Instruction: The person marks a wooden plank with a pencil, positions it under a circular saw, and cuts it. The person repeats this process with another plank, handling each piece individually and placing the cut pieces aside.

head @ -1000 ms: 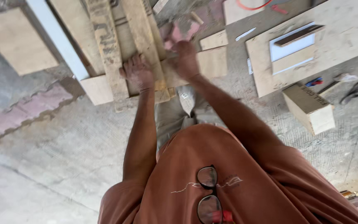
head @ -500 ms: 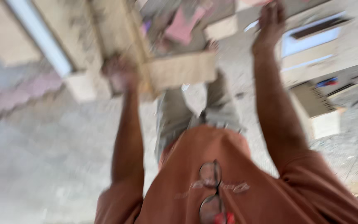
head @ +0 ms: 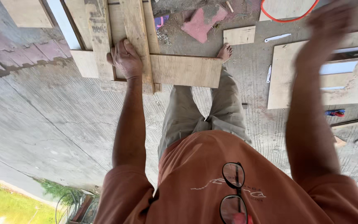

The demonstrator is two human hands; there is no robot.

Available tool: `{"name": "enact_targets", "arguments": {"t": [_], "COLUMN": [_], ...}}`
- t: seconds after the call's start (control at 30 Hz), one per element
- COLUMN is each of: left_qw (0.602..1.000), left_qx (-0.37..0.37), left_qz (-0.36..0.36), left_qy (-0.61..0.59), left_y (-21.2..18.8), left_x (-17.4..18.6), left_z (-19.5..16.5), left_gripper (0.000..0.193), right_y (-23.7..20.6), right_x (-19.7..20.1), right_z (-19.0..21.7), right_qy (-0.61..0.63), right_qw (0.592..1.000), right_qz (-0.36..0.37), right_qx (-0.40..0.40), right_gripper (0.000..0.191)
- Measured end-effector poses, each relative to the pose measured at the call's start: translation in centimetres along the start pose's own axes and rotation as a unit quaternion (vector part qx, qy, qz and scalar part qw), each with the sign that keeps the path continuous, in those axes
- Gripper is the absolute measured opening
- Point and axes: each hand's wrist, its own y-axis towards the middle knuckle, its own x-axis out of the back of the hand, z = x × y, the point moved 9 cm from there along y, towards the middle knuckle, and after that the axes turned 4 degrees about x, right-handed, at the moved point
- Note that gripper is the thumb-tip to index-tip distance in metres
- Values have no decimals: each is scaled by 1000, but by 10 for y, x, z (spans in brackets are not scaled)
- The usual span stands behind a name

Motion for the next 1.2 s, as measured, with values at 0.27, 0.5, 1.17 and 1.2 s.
{"name": "enact_targets", "arguments": {"t": [0.27, 0.5, 1.17, 1.2], "left_qw": [1000, 1000, 999, 999], "left_qx": [15, 26, -5, 1], "left_qz": [17, -7, -35, -25], "left_qy": [-6, 9, -33, -28], "left_y": [5, 2, -24, -24], "left_x": [9, 4, 4, 5], "left_z": [-8, -19, -37, -37], "left_gripper": [41, 39, 34, 35], "right_y": [-191, -173, 32, 52], "right_x": [-233, -240, -54, -25], "right_z": [-198, -230, 2, 25], "right_qy": [-659, -678, 60, 147], "right_qw": [535, 523, 997, 987], "right_qz": [492, 508, 19, -68], "right_qx": [193, 97, 43, -7], "right_gripper": [35, 31, 26, 37]}}
